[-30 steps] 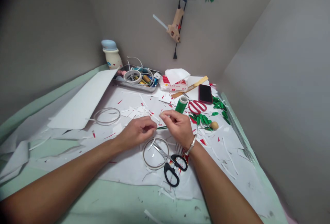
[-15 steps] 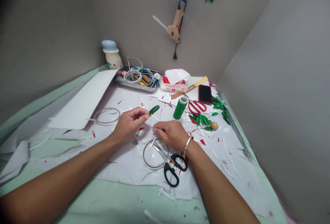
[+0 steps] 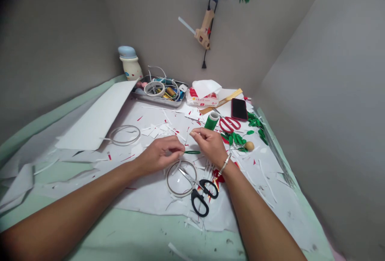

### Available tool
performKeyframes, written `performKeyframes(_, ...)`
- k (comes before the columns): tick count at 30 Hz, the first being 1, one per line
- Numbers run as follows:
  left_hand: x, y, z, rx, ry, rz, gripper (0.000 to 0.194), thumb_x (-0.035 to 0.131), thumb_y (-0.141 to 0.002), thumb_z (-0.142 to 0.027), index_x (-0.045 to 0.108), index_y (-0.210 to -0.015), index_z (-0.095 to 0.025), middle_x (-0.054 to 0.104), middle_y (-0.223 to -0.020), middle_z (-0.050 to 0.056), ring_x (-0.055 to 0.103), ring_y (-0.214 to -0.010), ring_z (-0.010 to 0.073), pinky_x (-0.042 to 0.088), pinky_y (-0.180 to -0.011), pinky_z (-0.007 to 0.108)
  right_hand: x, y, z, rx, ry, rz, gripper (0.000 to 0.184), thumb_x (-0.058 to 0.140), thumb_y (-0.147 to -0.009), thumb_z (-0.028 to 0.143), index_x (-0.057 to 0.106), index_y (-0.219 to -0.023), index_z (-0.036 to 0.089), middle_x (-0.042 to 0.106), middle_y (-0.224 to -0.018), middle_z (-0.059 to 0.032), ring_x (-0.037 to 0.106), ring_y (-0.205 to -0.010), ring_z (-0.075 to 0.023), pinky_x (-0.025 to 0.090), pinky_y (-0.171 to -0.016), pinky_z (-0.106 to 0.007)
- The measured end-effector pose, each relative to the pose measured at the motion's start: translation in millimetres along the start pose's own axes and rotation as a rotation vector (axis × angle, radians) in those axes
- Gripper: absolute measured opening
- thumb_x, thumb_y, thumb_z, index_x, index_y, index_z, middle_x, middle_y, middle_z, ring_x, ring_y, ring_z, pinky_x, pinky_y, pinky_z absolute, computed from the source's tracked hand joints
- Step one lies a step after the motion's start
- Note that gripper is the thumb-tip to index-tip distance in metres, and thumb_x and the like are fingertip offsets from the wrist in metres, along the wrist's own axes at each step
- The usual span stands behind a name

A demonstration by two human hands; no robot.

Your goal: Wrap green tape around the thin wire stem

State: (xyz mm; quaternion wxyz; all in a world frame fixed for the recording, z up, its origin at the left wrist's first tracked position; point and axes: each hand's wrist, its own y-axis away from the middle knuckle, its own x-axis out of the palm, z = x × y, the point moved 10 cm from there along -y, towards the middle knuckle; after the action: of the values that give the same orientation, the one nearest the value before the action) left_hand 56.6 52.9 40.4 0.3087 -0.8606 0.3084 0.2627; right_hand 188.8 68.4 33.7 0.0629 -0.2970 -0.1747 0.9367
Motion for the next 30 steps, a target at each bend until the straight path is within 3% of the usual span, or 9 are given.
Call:
performKeyframes(4,-19.9,-1.0,10.0,-0.102,0.124,-0.160,0.014,0.052,-0.083,-0.022,0.065,-0.083,-0.016,0.061,-0.080,0.002,0.054,-0.073,0.0114,0.041,-0.070,0.023,21.6,3.5,1.6,-0.042,0.085,0.154,0.020,0.054,-0.085,0.029,0.071,-0.083,0.019,0.071,-0.077,-0.0014,0.060,-0.065,-0.0136,0.042,-0.061,-0.023)
performKeyframes(10,-40.6,5.9,42.7,-0.340,0.057,-0.362,0.013,0.053,-0.080,-0.024,0.063,-0.080,-0.016,0.061,-0.074,0.000,0.054,-0.066,0.0119,0.041,-0.063,0.023,49.0,24.2,40.5,-0.262,0.155,0.375,0.018,0.053,-0.086,0.023,0.071,-0.087,0.022,0.072,-0.082,0.0002,0.063,-0.070,-0.0123,0.043,-0.066,-0.021)
performKeyframes(12,-38.7,6.1,45.7,-0.356,-0.024,-0.345,0.013,0.052,-0.078,-0.022,0.063,-0.078,-0.016,0.061,-0.072,0.000,0.053,-0.064,0.0119,0.040,-0.061,0.023,45.9,26.5,51.1,-0.304,0.083,0.362,0.018,0.052,-0.087,0.023,0.070,-0.086,0.021,0.072,-0.082,-0.0002,0.064,-0.072,-0.0119,0.044,-0.068,-0.021)
performKeyframes(15,-26.0,2.4,36.1,-0.264,-0.159,-0.233,0.013,0.051,-0.077,-0.018,0.064,-0.077,-0.016,0.061,-0.076,0.001,0.053,-0.067,0.0123,0.039,-0.062,0.024,32.6,21.4,52.6,-0.285,-0.026,0.266,0.019,0.053,-0.087,0.027,0.070,-0.086,0.019,0.072,-0.082,-0.0014,0.063,-0.072,-0.0125,0.045,-0.067,-0.021)
performKeyframes(18,-8.5,0.4,19.2,-0.122,-0.213,-0.091,0.015,0.050,-0.078,-0.016,0.065,-0.078,-0.018,0.059,-0.075,0.001,0.052,-0.070,0.0128,0.038,-0.063,0.024,16.5,11.2,36.6,-0.183,-0.066,0.142,0.022,0.054,-0.086,0.031,0.070,-0.083,0.018,0.069,-0.075,-0.0015,0.058,-0.064,-0.0122,0.044,-0.062,-0.022)
performKeyframes(21,-0.2,0.4,6.8,-0.040,-0.122,-0.014,0.017,0.050,-0.080,-0.016,0.066,-0.082,-0.018,0.060,-0.077,0.002,0.053,-0.073,0.0129,0.039,-0.066,0.024,3.9,2.8,14.1,-0.061,-0.029,0.046,0.023,0.056,-0.084,0.034,0.070,-0.082,0.016,0.065,-0.067,-0.0005,0.050,-0.056,-0.0109,0.040,-0.055,-0.022)
performKeyframes(25,-12.6,-1.2,7.1,-0.086,0.077,-0.095,0.015,0.051,-0.082,-0.021,0.065,-0.083,-0.017,0.061,-0.080,0.003,0.055,-0.073,0.0127,0.042,-0.068,0.024,9.9,0.7,0.5,-0.004,-0.009,0.095,0.023,0.055,-0.085,0.035,0.071,-0.082,0.017,0.067,-0.070,-0.0005,0.054,-0.059,-0.0120,0.041,-0.058,-0.022)
performKeyframes(30,-35.0,2.0,27.5,-0.248,0.089,-0.295,0.014,0.052,-0.082,-0.025,0.063,-0.082,-0.016,0.062,-0.082,0.002,0.055,-0.073,0.0129,0.042,-0.068,0.024,37.3,14.0,24.7,-0.154,0.078,0.289,0.018,0.054,-0.086,0.026,0.072,-0.086,0.020,0.072,-0.081,-0.0007,0.063,-0.070,-0.0132,0.043,-0.065,-0.022)
